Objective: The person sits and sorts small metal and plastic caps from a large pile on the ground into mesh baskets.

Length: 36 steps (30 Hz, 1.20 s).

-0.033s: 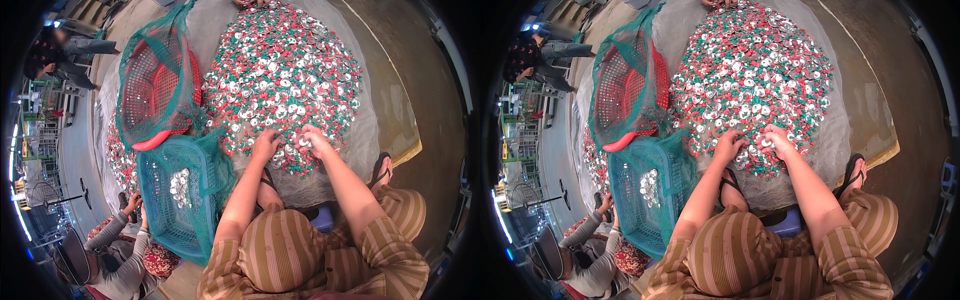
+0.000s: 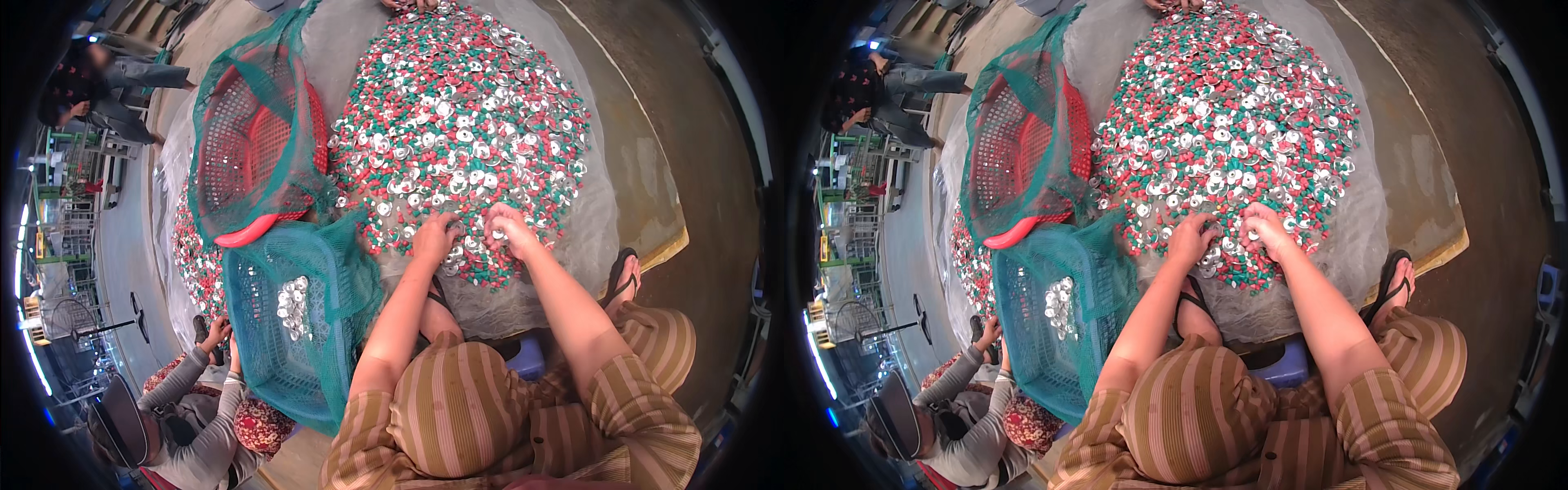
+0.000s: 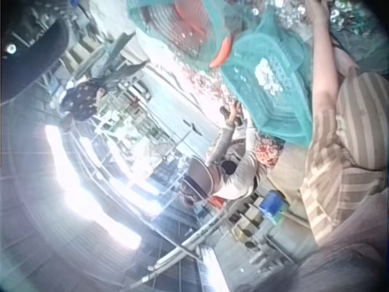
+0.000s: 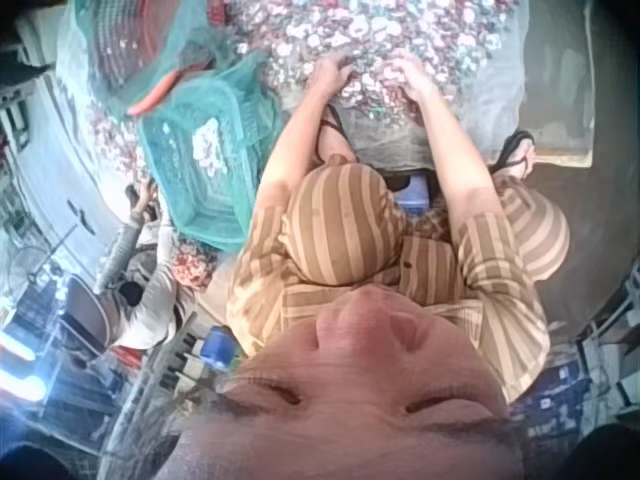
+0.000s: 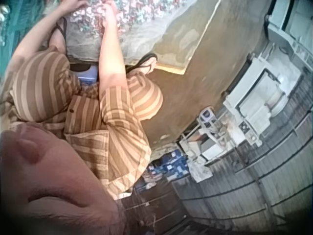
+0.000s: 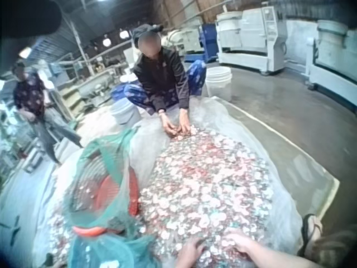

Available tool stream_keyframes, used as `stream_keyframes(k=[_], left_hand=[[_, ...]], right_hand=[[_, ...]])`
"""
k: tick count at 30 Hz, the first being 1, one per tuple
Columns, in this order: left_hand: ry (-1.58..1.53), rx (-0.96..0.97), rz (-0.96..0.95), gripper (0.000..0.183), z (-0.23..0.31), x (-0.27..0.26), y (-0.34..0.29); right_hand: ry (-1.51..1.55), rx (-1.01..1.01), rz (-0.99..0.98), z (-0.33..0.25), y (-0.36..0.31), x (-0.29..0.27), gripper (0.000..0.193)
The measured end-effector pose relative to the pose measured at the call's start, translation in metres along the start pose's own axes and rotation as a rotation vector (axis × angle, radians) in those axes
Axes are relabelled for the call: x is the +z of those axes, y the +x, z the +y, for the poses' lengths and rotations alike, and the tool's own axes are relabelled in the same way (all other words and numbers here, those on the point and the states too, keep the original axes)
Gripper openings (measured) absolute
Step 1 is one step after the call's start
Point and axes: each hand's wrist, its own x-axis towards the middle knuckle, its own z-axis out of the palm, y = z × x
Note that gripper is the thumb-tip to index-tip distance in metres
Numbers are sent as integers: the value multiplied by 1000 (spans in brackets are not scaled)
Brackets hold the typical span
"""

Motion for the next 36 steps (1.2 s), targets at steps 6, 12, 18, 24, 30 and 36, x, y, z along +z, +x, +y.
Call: stream_keyframes(k=[6,12,18,24,30,36], left_hand=[[-47,44,-5,18,-2,-8,1],[-615,-149,48,17,-30,-9,-23],[130,10,-72,26,1,-18,-47],[-371,-128,-10,16,-33,-15,-31],[163,39,-119,23,-17,-32,-38],[-74,37,67,17,-31,-24,-32]], right_hand=[[-1485,-291,-4,4,-18,31,27],[-1389,-459,173,12,-12,27,9],[102,17,129,1,1,4,8],[-146,-75,-25,2,-9,0,9],[-1293,-322,-77,19,-28,25,23],[-816,-232,10,24,-12,12,11]])
